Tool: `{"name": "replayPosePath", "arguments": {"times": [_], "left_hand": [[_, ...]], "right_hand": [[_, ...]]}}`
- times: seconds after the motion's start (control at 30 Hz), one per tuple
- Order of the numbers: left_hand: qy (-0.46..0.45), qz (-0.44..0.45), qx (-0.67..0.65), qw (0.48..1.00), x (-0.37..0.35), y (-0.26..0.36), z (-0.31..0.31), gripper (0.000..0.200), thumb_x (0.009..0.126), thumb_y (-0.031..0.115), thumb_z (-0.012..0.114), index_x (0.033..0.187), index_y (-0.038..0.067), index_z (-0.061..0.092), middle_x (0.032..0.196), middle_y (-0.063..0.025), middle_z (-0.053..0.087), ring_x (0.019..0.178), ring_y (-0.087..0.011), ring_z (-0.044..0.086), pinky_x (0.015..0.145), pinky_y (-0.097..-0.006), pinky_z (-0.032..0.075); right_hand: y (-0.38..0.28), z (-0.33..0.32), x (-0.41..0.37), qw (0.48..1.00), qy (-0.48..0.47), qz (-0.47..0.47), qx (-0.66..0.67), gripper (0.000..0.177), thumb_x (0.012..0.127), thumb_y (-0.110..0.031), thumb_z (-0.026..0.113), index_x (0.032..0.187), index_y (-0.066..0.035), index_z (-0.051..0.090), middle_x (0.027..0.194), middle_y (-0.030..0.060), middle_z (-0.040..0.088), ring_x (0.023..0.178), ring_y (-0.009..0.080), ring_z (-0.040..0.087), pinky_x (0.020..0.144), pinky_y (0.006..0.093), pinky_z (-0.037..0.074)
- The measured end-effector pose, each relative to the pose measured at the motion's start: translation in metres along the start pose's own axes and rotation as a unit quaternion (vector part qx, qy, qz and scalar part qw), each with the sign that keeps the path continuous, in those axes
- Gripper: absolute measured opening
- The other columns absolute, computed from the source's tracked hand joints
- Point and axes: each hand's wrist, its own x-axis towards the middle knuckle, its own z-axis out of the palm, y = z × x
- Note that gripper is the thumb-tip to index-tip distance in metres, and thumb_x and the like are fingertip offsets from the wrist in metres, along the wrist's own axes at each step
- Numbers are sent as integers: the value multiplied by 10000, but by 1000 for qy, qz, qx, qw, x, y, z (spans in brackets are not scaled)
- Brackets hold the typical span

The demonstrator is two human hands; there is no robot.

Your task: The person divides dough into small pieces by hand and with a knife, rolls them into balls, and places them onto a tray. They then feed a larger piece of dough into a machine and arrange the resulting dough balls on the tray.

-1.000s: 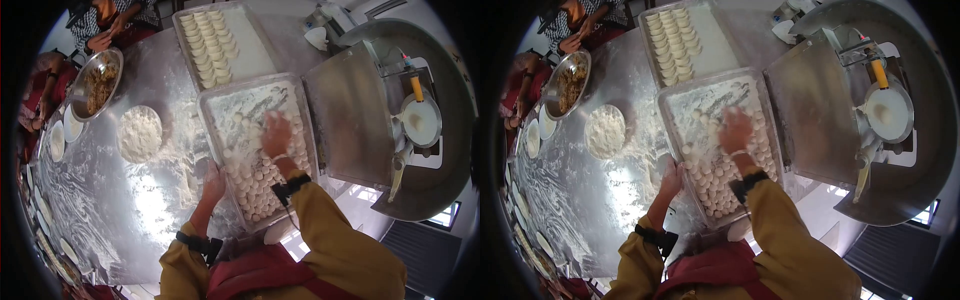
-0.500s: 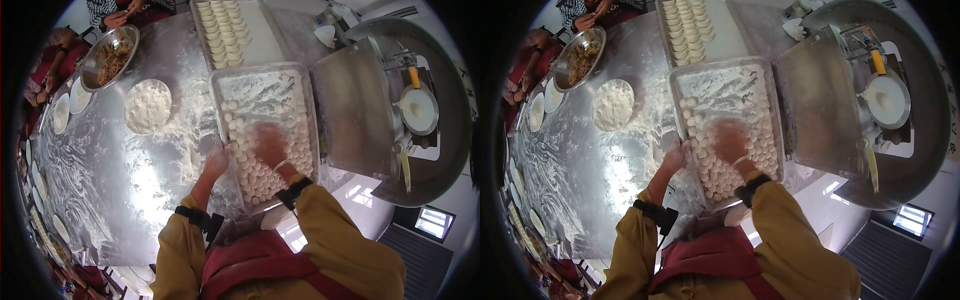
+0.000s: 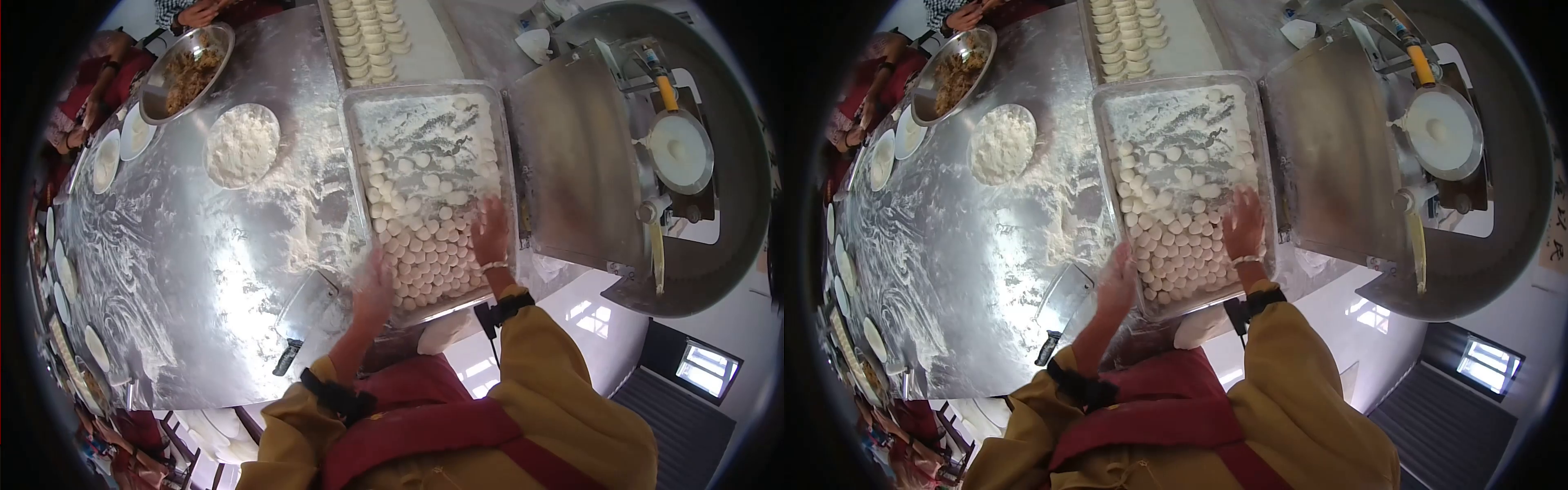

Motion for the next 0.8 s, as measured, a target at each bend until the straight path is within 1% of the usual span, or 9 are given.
{"name": "replayPosePath", "arguments": {"times": [0.1,0.2,0.3,0.4,0.5,0.6,0.63,0.73,0.8], "left_hand": [[52,0,-49,997,-8,-12,36,556,884,164,490,1382,17,291,1239,-274,455,1125,-397,461,987,-420,347],[120,-21,-4,993,13,5,59,611,879,163,495,1406,16,222,1335,-281,357,1210,-396,393,1032,-412,305],[58,-15,69,996,28,39,51,614,879,147,493,1403,-1,210,1351,-271,336,1240,-386,360,1054,-406,279],[81,66,-39,994,40,6,53,600,881,137,491,1397,1,217,1319,-257,371,1220,-382,380,1036,-405,300],[118,-45,-81,989,37,10,59,554,878,121,488,1376,16,269,1270,-246,407,1165,-373,422,1006,-412,329],[109,-93,-85,986,52,15,62,481,902,180,466,1337,27,331,1286,-238,402,1153,-385,432,973,-412,356],[80,-149,-143,975,63,11,61,501,914,239,451,1361,67,306,1312,-206,392,1173,-355,428,975,-409,357],[-11,-292,-281,914,98,3,57,547,925,404,413,1398,167,274,1362,-122,379,1198,-290,430,956,-416,371],[-69,-358,-326,872,112,31,48,562,904,497,401,1377,208,309,1356,-82,394,1170,-277,451,914,-442,393]], "right_hand": [[17,19,20,980,43,180,74,592,749,-161,603,1307,-54,436,1259,203,480,1144,365,473,980,407,365],[-22,32,29,994,17,100,36,529,746,-126,594,1253,-28,482,1193,209,529,1112,367,499,980,412,373],[-66,-3,24,954,-104,5,280,501,738,-118,598,1220,-12,509,1188,200,535,1105,355,504,988,417,365],[-4,7,15,974,35,129,183,518,743,-134,605,1239,-30,499,1193,194,532,1093,356,508,989,404,365],[20,14,28,985,83,109,101,525,749,-150,618,1249,-46,495,1191,187,533,1087,352,511,965,391,385],[12,34,42,997,48,61,-23,543,753,-181,636,1259,-51,487,1156,177,544,1065,339,522,922,395,413],[8,41,46,982,-22,139,127,539,767,-208,640,1258,-47,487,1085,155,565,996,301,553,866,380,439],[-40,42,40,943,-115,167,263,494,787,-218,635,1234,-50,510,1026,134,574,921,254,572,816,349,459],[-53,48,42,926,-112,201,299,454,794,-214,634,1205,-51,530,1018,125,577,903,233,574,804,330,463]]}}
